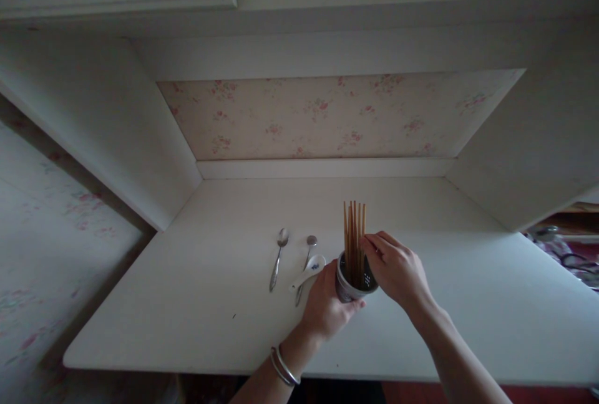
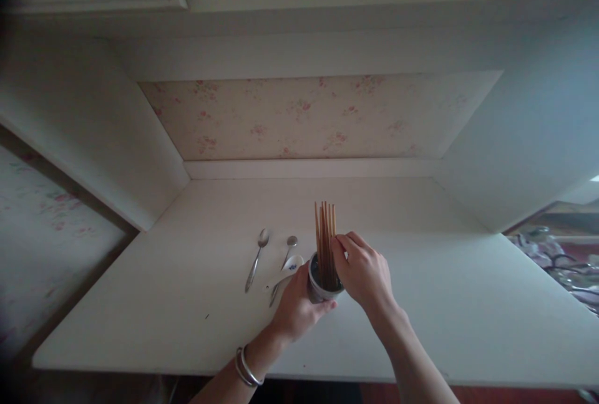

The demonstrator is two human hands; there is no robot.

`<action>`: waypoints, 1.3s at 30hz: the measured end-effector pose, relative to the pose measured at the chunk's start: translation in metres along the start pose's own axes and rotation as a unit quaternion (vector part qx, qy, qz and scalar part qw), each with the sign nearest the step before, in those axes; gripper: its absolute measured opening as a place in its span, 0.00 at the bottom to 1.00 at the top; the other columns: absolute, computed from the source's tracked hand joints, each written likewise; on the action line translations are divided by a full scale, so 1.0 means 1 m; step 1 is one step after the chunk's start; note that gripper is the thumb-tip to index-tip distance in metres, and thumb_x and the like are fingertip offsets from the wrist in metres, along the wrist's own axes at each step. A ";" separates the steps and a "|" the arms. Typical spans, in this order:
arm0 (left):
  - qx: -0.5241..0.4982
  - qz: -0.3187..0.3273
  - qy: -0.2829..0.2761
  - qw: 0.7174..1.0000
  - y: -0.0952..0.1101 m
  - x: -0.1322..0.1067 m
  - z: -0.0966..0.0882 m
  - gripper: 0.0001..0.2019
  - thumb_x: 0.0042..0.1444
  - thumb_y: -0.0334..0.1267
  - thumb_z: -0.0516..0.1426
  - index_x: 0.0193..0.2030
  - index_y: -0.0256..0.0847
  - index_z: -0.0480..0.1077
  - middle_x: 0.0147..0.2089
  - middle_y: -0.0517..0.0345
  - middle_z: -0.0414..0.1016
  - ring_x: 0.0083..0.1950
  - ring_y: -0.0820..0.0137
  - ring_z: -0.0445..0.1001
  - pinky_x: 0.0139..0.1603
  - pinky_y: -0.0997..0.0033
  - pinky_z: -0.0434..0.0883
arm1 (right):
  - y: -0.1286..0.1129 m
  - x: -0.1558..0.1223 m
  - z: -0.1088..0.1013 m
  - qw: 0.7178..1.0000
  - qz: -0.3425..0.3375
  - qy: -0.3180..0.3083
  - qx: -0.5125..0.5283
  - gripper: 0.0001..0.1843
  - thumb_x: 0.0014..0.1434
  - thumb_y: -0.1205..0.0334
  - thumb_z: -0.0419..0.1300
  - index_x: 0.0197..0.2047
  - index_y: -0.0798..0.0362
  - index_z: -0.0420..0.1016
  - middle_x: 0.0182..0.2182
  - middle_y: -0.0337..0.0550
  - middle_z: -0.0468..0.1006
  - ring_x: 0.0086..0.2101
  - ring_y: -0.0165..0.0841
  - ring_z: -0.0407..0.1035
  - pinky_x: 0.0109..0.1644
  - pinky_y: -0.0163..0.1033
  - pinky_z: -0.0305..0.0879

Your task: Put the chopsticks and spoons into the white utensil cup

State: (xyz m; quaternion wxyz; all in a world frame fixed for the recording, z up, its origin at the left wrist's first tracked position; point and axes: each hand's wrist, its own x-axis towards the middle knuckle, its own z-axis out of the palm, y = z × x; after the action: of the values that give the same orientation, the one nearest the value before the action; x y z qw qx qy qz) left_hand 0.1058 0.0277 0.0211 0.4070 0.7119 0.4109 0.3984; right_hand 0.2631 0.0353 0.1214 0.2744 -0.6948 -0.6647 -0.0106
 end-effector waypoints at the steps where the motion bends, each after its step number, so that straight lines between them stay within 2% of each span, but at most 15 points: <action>1: 0.000 -0.001 0.001 1.000 0.001 0.000 0.000 0.43 0.41 0.34 0.72 0.64 0.47 0.59 0.60 0.52 0.71 0.60 0.55 0.70 0.63 0.52 0.67 | 0.000 0.001 0.000 1.000 0.002 -0.003 0.000 0.20 0.69 0.53 0.47 0.35 0.48 0.78 0.33 0.39 0.79 0.32 0.31 0.73 0.33 0.33 0.60; 9: 0.008 0.002 0.004 1.000 -0.002 0.000 0.001 0.42 0.40 0.35 0.72 0.63 0.47 0.61 0.60 0.51 0.71 0.60 0.54 0.70 0.63 0.51 0.67 | 0.004 -0.001 0.007 0.999 0.011 -0.003 0.038 0.20 0.68 0.51 0.48 0.38 0.48 0.79 0.32 0.39 0.78 0.28 0.29 0.72 0.34 0.33 0.63; 15: -0.004 -0.013 -0.003 1.000 -0.001 -0.001 0.001 0.43 0.41 0.35 0.72 0.64 0.48 0.60 0.60 0.53 0.71 0.60 0.55 0.71 0.63 0.51 0.67 | 0.019 -0.013 0.011 0.990 0.046 0.009 0.132 0.21 0.64 0.43 0.54 0.47 0.49 0.77 0.35 0.41 0.76 0.25 0.29 0.68 0.33 0.36 0.67; 17: -0.014 -0.014 -0.006 1.000 0.003 -0.001 -0.001 0.44 0.41 0.34 0.71 0.65 0.49 0.59 0.61 0.54 0.71 0.61 0.55 0.70 0.63 0.52 0.67 | 0.026 -0.023 0.015 0.974 0.071 -0.002 0.214 0.22 0.63 0.43 0.55 0.52 0.49 0.73 0.39 0.44 0.76 0.29 0.31 0.70 0.36 0.37 0.70; 19: -0.019 -0.016 -0.009 1.000 0.008 -0.001 -0.003 0.42 0.42 0.34 0.71 0.65 0.49 0.61 0.61 0.54 0.71 0.60 0.55 0.70 0.63 0.53 0.67 | 0.031 -0.036 0.022 0.949 0.088 -0.025 0.300 0.26 0.62 0.45 0.58 0.58 0.48 0.67 0.49 0.48 0.74 0.41 0.35 0.74 0.44 0.40 0.73; 21: -0.025 -0.015 -0.017 0.999 0.015 0.001 -0.007 0.38 0.44 0.35 0.70 0.63 0.48 0.63 0.60 0.54 0.73 0.59 0.54 0.71 0.61 0.54 0.68 | 0.034 -0.050 0.034 0.926 0.096 -0.059 0.360 0.34 0.59 0.46 0.61 0.65 0.45 0.59 0.60 0.51 0.68 0.55 0.41 0.69 0.56 0.47 0.69; 23: -0.034 -0.009 -0.025 0.999 0.021 0.004 -0.009 0.34 0.48 0.36 0.67 0.62 0.47 0.64 0.58 0.53 0.74 0.58 0.55 0.73 0.59 0.55 0.70 | 0.033 -0.061 0.046 0.912 0.099 -0.089 0.388 0.43 0.56 0.49 0.65 0.69 0.45 0.51 0.64 0.52 0.64 0.62 0.44 0.61 0.64 0.53 0.60; 25: -0.040 -0.001 -0.027 0.999 0.024 0.005 -0.010 0.31 0.51 0.36 0.65 0.62 0.47 0.64 0.57 0.53 0.75 0.57 0.56 0.73 0.58 0.56 0.71 | 0.030 -0.068 0.057 0.912 0.101 -0.093 0.388 0.48 0.51 0.51 0.69 0.69 0.47 0.50 0.63 0.53 0.66 0.62 0.45 0.61 0.66 0.55 0.57; 28: -0.020 0.002 -0.017 1.000 0.021 0.000 -0.006 0.30 0.51 0.34 0.64 0.62 0.47 0.64 0.59 0.51 0.73 0.59 0.54 0.71 0.61 0.53 0.69 | 0.025 -0.070 0.065 0.921 0.114 -0.071 0.366 0.43 0.48 0.53 0.71 0.63 0.49 0.58 0.56 0.51 0.73 0.57 0.46 0.68 0.61 0.53 0.64; 31: 0.021 -0.011 0.018 1.000 0.015 -0.019 -0.004 0.33 0.48 0.31 0.64 0.63 0.44 0.64 0.62 0.46 0.70 0.63 0.51 0.67 0.65 0.48 0.65 | 0.021 -0.069 0.065 0.919 0.131 -0.064 0.366 0.39 0.49 0.53 0.70 0.61 0.49 0.60 0.53 0.49 0.75 0.53 0.45 0.71 0.58 0.51 0.68; 33: 0.038 -0.025 0.044 0.998 0.015 -0.035 -0.012 0.32 0.50 0.30 0.63 0.62 0.43 0.64 0.62 0.46 0.70 0.63 0.53 0.68 0.65 0.50 0.65 | 0.020 -0.068 0.066 0.916 0.132 -0.067 0.374 0.38 0.50 0.53 0.70 0.61 0.49 0.60 0.53 0.49 0.75 0.53 0.45 0.71 0.57 0.51 0.68; 35: 0.039 -0.041 0.046 0.997 0.020 -0.044 -0.032 0.20 0.58 0.34 0.58 0.58 0.44 0.68 0.56 0.48 0.75 0.56 0.60 0.74 0.59 0.58 0.71 | 0.020 -0.069 0.069 0.916 0.136 -0.061 0.372 0.40 0.49 0.52 0.70 0.61 0.49 0.60 0.53 0.50 0.75 0.52 0.46 0.71 0.57 0.53 0.67; 37: 0.049 -0.069 0.036 0.996 0.024 -0.041 -0.061 0.10 0.63 0.40 0.54 0.48 0.43 0.73 0.45 0.52 0.79 0.44 0.65 0.78 0.47 0.66 0.74 | 0.020 -0.071 0.075 0.917 0.143 -0.043 0.369 0.42 0.48 0.51 0.71 0.62 0.49 0.59 0.54 0.50 0.75 0.53 0.48 0.71 0.58 0.54 0.67; 39: 0.083 -0.110 0.070 0.988 0.020 -0.026 -0.093 0.12 0.64 0.45 0.53 0.44 0.42 0.74 0.40 0.54 0.80 0.39 0.67 0.78 0.41 0.70 0.73 | 0.018 -0.073 0.080 0.917 0.149 -0.026 0.369 0.43 0.47 0.50 0.71 0.63 0.48 0.59 0.54 0.49 0.75 0.54 0.48 0.70 0.58 0.54 0.66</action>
State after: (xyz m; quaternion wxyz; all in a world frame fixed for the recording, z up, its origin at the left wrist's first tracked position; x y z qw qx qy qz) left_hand 0.0179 0.0214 0.0661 0.3582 0.6643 0.5456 0.3644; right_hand 0.2437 0.0003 0.0187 0.4920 -0.6354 -0.5170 0.2949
